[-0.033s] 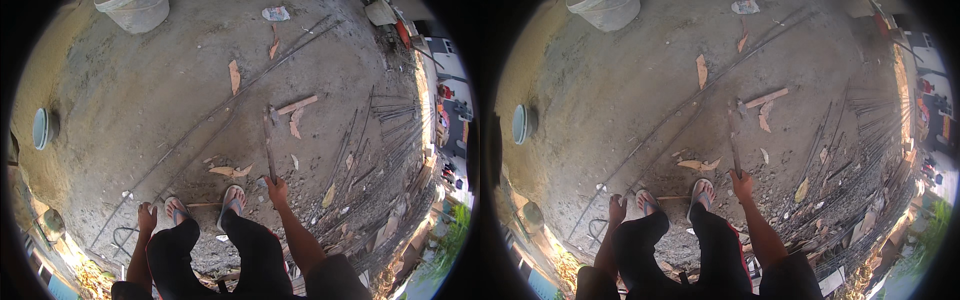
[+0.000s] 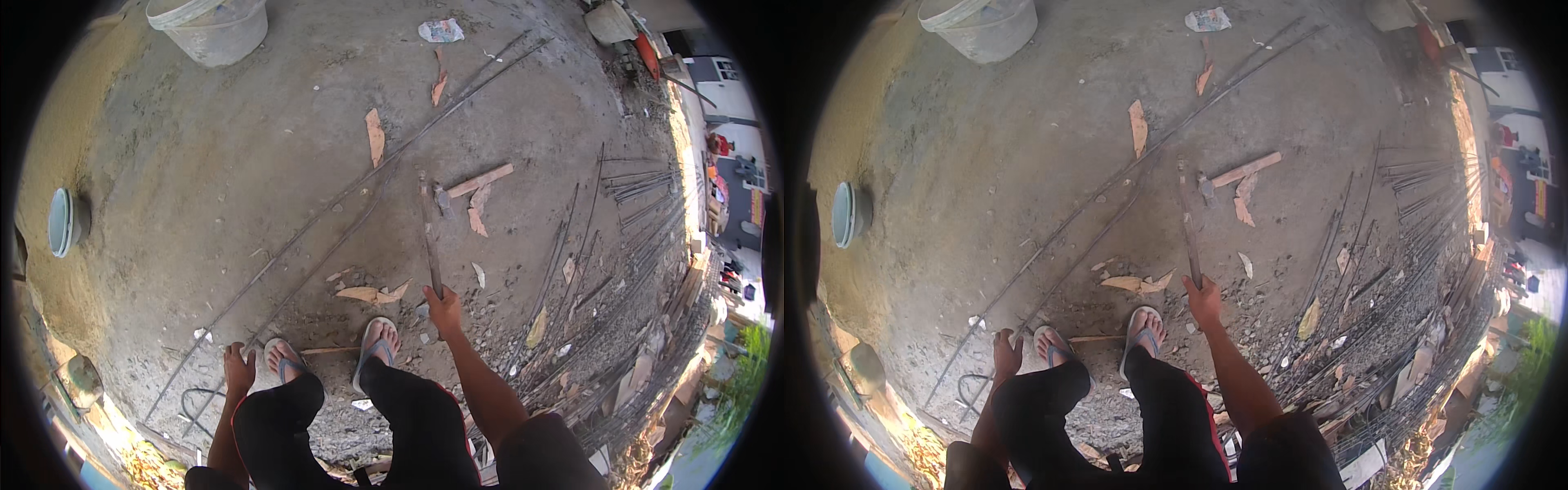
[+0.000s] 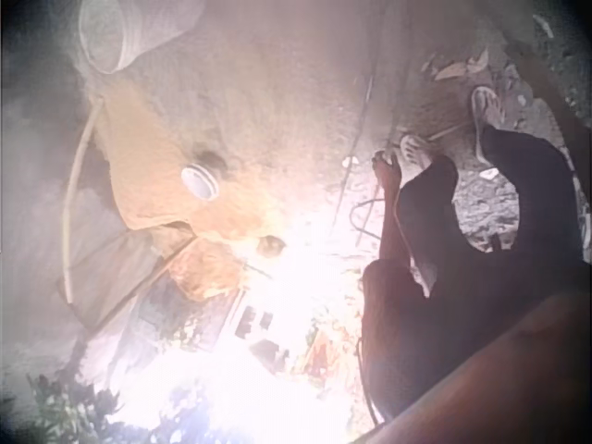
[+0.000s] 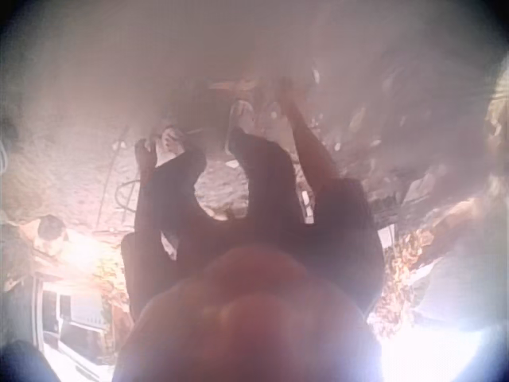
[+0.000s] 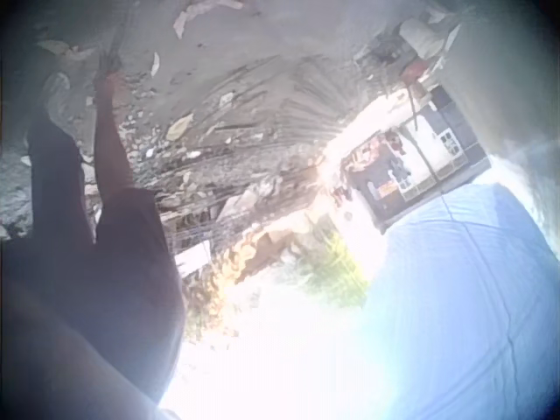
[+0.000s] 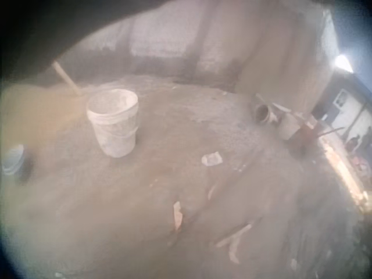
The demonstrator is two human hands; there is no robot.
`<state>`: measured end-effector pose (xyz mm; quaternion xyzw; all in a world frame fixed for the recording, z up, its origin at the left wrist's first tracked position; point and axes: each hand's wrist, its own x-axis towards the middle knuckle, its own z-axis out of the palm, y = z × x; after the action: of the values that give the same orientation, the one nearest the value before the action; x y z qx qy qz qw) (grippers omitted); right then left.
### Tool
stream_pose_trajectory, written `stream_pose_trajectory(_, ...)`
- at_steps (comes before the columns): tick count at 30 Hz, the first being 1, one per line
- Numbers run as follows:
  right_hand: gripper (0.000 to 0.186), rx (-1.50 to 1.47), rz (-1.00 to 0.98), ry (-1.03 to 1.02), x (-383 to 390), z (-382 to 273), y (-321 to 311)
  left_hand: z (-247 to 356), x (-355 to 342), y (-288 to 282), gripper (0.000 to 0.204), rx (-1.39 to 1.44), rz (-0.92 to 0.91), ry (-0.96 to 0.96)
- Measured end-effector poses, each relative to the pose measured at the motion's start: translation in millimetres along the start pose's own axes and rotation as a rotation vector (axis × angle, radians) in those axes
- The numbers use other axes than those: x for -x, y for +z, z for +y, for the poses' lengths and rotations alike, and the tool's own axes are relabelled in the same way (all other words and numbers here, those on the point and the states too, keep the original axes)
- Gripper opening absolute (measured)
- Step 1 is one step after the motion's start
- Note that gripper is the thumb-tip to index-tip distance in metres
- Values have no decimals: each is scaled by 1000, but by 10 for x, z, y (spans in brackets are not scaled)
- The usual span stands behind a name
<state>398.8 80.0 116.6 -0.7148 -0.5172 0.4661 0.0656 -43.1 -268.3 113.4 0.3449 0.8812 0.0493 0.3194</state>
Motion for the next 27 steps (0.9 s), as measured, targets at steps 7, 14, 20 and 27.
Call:
stream_pose_trajectory(7, 32, -568, 7, -162, -1668, -981, 1468, -369, -295, 877, 33, -110, 202, 178)
stream_pose_trajectory(14, 24, -858, -65, -47, -1683, -1521, 1420, -539, -453, 1162, 26, -123, 322, 289)
stream_pose_trajectory(20, 25, -1072, -10, -122, -1288, -1553, 857, -393, -386, 1133, 29, -196, 279, 275)
stream_pose_trajectory(27, 32, -617, 366, -387, -1373, -1425, -353, 337, -588, 792, 35, -142, 265, 563)
